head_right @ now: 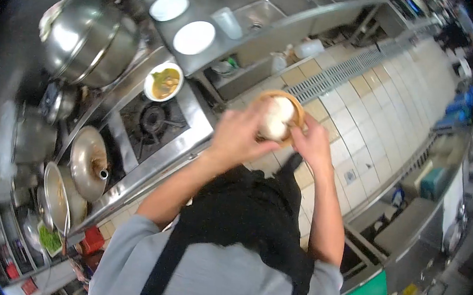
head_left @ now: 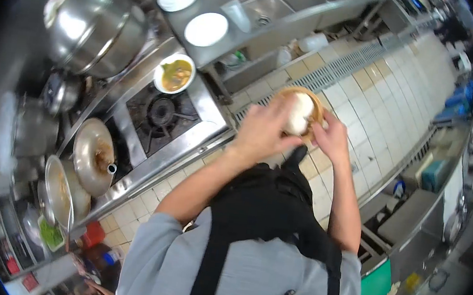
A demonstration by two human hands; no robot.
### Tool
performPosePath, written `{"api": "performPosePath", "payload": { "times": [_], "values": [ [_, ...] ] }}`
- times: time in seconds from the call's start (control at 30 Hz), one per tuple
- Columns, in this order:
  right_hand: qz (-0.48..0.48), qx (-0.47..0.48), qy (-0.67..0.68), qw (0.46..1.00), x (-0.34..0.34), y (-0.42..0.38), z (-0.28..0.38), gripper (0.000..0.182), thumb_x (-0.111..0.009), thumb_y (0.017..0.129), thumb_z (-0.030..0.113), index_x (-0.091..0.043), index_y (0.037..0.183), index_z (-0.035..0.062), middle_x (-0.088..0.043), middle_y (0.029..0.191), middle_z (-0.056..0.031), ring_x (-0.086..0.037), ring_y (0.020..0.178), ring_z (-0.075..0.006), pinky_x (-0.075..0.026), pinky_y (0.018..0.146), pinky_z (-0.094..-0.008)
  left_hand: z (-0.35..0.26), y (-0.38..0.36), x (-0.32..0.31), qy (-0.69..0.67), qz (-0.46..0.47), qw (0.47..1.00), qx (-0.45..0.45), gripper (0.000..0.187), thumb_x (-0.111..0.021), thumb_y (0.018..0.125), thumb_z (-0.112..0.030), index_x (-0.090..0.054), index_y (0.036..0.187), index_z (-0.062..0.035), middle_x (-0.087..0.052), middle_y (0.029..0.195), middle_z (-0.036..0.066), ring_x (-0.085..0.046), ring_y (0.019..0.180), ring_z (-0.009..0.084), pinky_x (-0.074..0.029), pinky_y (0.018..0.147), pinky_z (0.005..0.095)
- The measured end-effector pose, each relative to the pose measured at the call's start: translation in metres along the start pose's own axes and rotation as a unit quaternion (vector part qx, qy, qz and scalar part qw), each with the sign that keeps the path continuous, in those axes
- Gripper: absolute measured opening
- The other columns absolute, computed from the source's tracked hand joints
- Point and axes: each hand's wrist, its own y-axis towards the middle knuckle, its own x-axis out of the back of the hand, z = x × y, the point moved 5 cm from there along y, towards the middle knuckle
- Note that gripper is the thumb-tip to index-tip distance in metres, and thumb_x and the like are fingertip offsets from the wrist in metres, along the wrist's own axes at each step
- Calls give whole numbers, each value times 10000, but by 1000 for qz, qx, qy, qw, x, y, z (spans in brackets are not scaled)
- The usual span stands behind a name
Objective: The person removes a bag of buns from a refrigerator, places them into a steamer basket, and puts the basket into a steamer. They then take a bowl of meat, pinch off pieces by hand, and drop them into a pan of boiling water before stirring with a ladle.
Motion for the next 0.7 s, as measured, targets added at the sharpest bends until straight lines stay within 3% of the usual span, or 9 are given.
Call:
{"api": "performPosePath", "payload": {
  "times": [0.07,0.13,0.27,0.3,0.37,0.43,0.47,0.67,0.7],
  "values": [
    [19,6,-21,1000,7,31,14,353,-585,846,167,-653,1146,-7,-643,605,-155,-667,530,-201,-528,551,-348,23,18,30,-54,-74,996,-4,965,-837,690,-472,-436,1403,41,-581,1319,242,-628,1138,348,-510,908,415],
    [36,11,-15,999,13,60,19,343,-581,834,153,-659,1130,-1,-646,610,-163,-674,539,-214,-531,559,-352,48,33,75,45,-138,989,23,836,-818,749,-417,-479,1381,13,-618,1281,207,-648,1113,315,-512,864,430],
    [94,83,-9,992,21,128,37,352,-576,825,138,-660,1144,13,-650,625,-168,-670,536,-210,-535,555,-346,119,49,179,83,-275,946,146,406,-745,870,-258,-676,1184,-10,-704,1097,202,-711,974,314,-560,842,357],
    [114,87,-14,990,23,146,42,359,-575,825,136,-658,1154,18,-649,629,-168,-667,533,-208,-534,550,-343,136,46,210,52,-301,926,222,340,-715,902,-248,-701,1154,-21,-719,1066,188,-723,932,253,-557,819,337],
    [151,108,-15,983,22,172,48,365,-575,826,134,-656,1164,23,-648,632,-167,-663,529,-205,-532,545,-341,147,33,274,157,-361,881,263,350,-698,921,-282,-701,1169,-35,-745,975,157,-708,811,160,-544,768,298],
    [166,152,-46,973,24,203,60,374,-571,826,129,-650,1177,25,-649,640,-156,-652,517,-199,-527,534,-336,178,18,333,192,-374,852,311,357,-680,931,-308,-699,1185,-57,-744,994,155,-708,858,145,-540,782,294],
    [176,160,-46,970,26,214,61,374,-571,826,129,-650,1177,25,-649,640,-156,-652,517,-199,-527,534,-336,184,11,357,176,-403,854,277,378,-676,924,-331,-698,1188,-62,-740,1023,155,-707,920,155,-532,819,297],
    [297,151,-7,943,1,280,105,391,-547,838,70,-621,1213,-11,-676,738,-95,-616,512,-128,-491,472,-300,216,-11,464,326,-375,770,400,399,-684,863,-370,-719,1155,-101,-735,1050,137,-706,992,261,-521,876,341],
    [306,163,-11,938,-2,288,113,391,-547,838,70,-621,1213,-11,-676,738,-95,-616,512,-128,-491,472,-300,226,-9,476,349,-372,761,402,427,-680,884,-379,-710,1167,-61,-745,1022,131,-707,901,198,-522,793,313]
  ]
}}
